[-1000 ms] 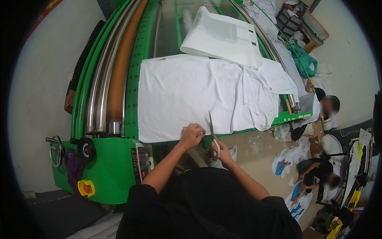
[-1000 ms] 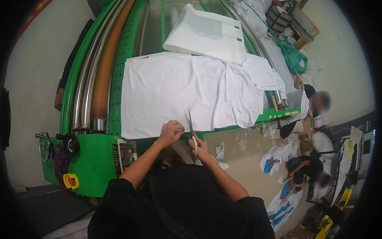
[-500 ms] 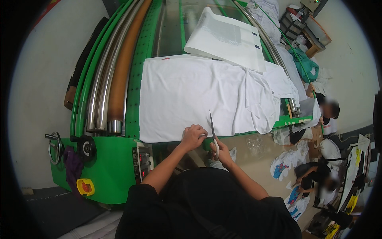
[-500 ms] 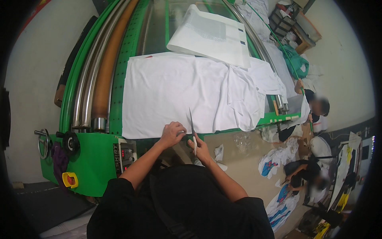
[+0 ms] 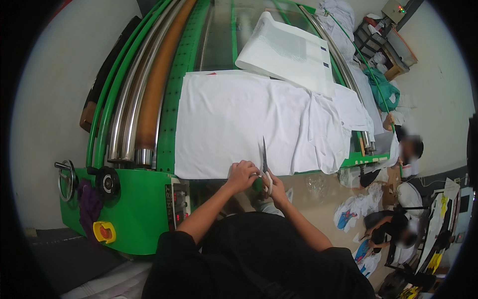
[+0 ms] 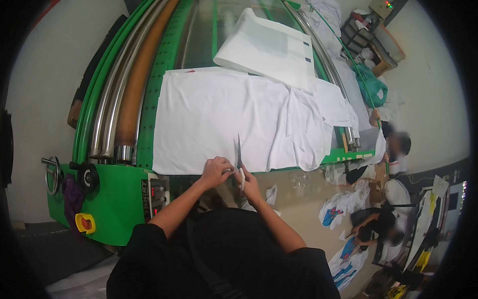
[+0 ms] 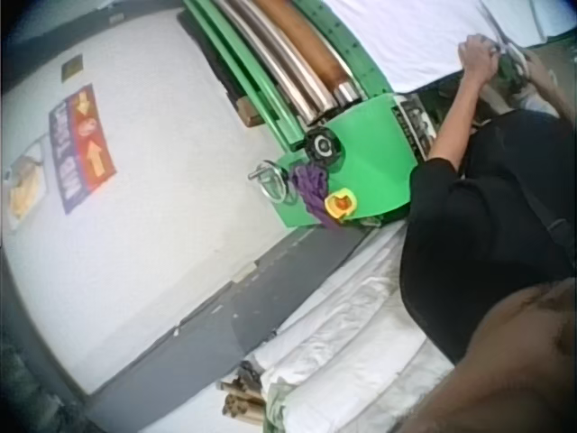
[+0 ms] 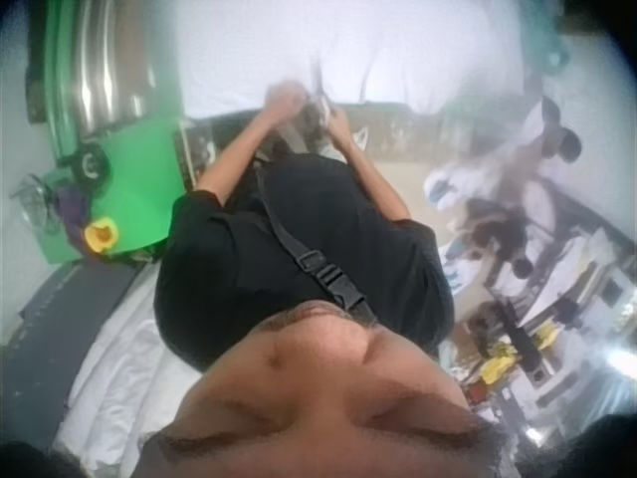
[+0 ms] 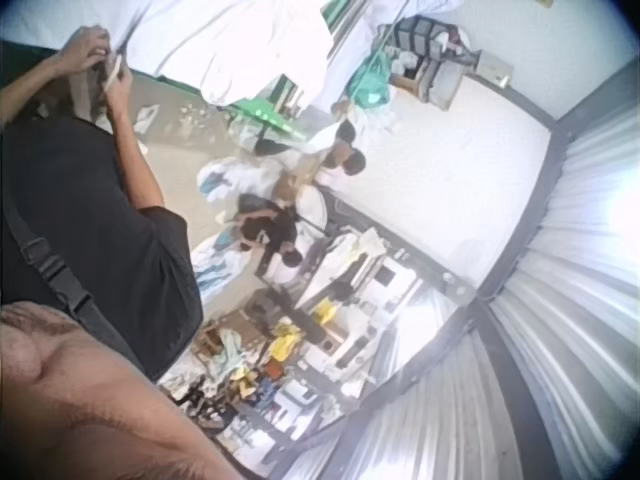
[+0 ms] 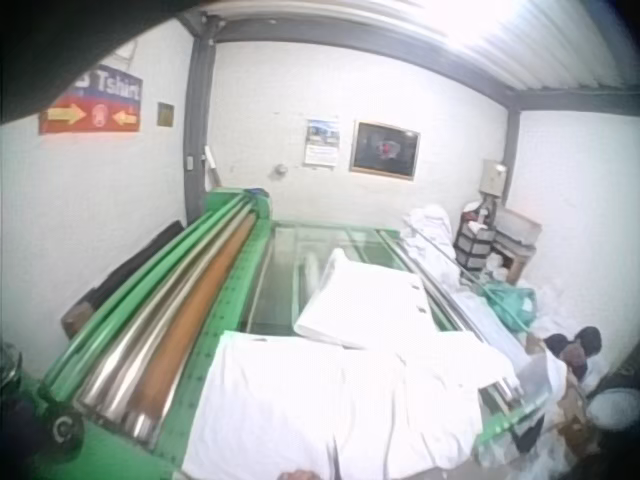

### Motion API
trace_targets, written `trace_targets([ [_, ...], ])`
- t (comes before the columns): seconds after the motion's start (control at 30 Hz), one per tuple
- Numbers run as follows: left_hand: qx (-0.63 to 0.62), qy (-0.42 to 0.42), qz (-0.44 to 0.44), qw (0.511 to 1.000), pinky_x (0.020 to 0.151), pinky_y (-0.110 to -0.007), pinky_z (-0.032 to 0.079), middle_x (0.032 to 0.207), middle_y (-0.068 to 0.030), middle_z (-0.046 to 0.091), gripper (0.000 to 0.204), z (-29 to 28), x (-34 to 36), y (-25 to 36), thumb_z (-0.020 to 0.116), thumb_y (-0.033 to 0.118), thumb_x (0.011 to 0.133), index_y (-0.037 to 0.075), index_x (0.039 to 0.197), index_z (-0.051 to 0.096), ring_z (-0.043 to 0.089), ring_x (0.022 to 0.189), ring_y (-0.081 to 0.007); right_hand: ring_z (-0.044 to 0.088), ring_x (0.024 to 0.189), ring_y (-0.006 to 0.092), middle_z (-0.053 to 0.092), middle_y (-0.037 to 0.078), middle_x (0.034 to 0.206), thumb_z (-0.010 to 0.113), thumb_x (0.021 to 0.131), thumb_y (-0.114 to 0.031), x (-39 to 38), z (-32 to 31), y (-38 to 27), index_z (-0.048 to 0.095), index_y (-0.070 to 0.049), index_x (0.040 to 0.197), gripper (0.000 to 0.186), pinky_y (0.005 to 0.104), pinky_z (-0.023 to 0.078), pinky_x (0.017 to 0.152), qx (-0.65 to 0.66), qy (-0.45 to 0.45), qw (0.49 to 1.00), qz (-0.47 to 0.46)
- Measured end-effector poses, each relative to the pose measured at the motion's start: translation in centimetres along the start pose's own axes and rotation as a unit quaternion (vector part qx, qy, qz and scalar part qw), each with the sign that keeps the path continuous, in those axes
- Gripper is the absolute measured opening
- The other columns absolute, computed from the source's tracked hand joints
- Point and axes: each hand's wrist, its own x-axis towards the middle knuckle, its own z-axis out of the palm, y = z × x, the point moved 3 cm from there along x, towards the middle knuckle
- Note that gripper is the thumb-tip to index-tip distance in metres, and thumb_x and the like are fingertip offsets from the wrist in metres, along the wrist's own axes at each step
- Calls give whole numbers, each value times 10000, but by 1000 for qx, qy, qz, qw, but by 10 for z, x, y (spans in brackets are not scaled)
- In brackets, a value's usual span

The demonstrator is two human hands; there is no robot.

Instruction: The person places a white t-shirt on a green heat press machine, smooths it, and uses scissors to trim excess fabric along the edges. The person then feeds the trimmed shirt through the machine's rollers and removes it.

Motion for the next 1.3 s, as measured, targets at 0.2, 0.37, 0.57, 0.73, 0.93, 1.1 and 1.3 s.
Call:
trace_targets([
  [0.2, -18, 20, 7, 1000, 979, -463, 424, 1111, -6, 671, 232, 3, -2, -1, 786, 175, 850, 184, 1079, 755, 617, 1175, -248, 517, 664, 36, 610, -43, 873, 738, 1064, -424, 32, 8, -5, 381, -120, 1711, 799, 220, 413, 551, -1, -3, 1000, 1],
  [0.37, -10, 2, -9, 1000, 990, -471, 418, 1147, -14, 675, 293, 4, -1, -2, 752, 126, 779, 155, 1071, 749, 611, 1194, -246, 522, 661, 41, 650, -24, 901, 726, 1076, -403, 31, 11, -12, 378, -90, 1705, 785, 211, 416, 554, 11, -22, 999, -32],
  [0.57, -2, -11, -11, 1000, 1003, -469, 411, 1175, -4, 674, 225, 2, -1, -1, 750, 158, 812, 177, 1037, 751, 595, 1220, -235, 551, 693, 48, 646, -26, 909, 731, 1075, -392, 42, 8, -34, 420, -81, 1681, 749, 212, 433, 575, 48, -46, 998, 7],
  [0.73, 11, -18, -17, 1000, 1010, -469, 400, 1160, 15, 680, 173, 2, -1, 0, 733, 189, 856, 207, 1023, 775, 588, 1218, -217, 547, 679, 64, 581, -37, 856, 718, 1081, -406, 45, 14, -42, 410, -63, 1677, 754, 229, 442, 572, -1, -38, 999, -1],
  [0.93, 37, -38, -23, 998, 1007, -473, 401, 1168, 23, 678, 144, 2, 1, 0, 741, 216, 884, 221, 1026, 771, 575, 1233, -222, 535, 596, 80, 569, -28, 786, 742, 1062, -407, 62, 8, -59, 414, -52, 1670, 776, 257, 432, 526, 46, -37, 997, 41],
  [1.1, 25, -58, -33, 997, 1009, -473, 402, 1183, 43, 681, 136, 1, 3, -1, 776, 248, 880, 237, 1015, 767, 575, 1237, -227, 505, 546, 80, 538, -30, 729, 757, 1051, -413, 99, 9, -75, 416, -28, 1662, 798, 268, 415, 496, 30, -38, 998, 30],
  [1.3, 5, -77, -48, 996, 1008, -471, 400, 1191, 60, 687, 137, 0, 6, -4, 808, 279, 874, 244, 1001, 773, 578, 1232, -230, 488, 533, 83, 497, -39, 703, 758, 1046, -438, 104, 8, -78, 444, -58, 1648, 779, 278, 403, 493, -27, -36, 999, 17],
])
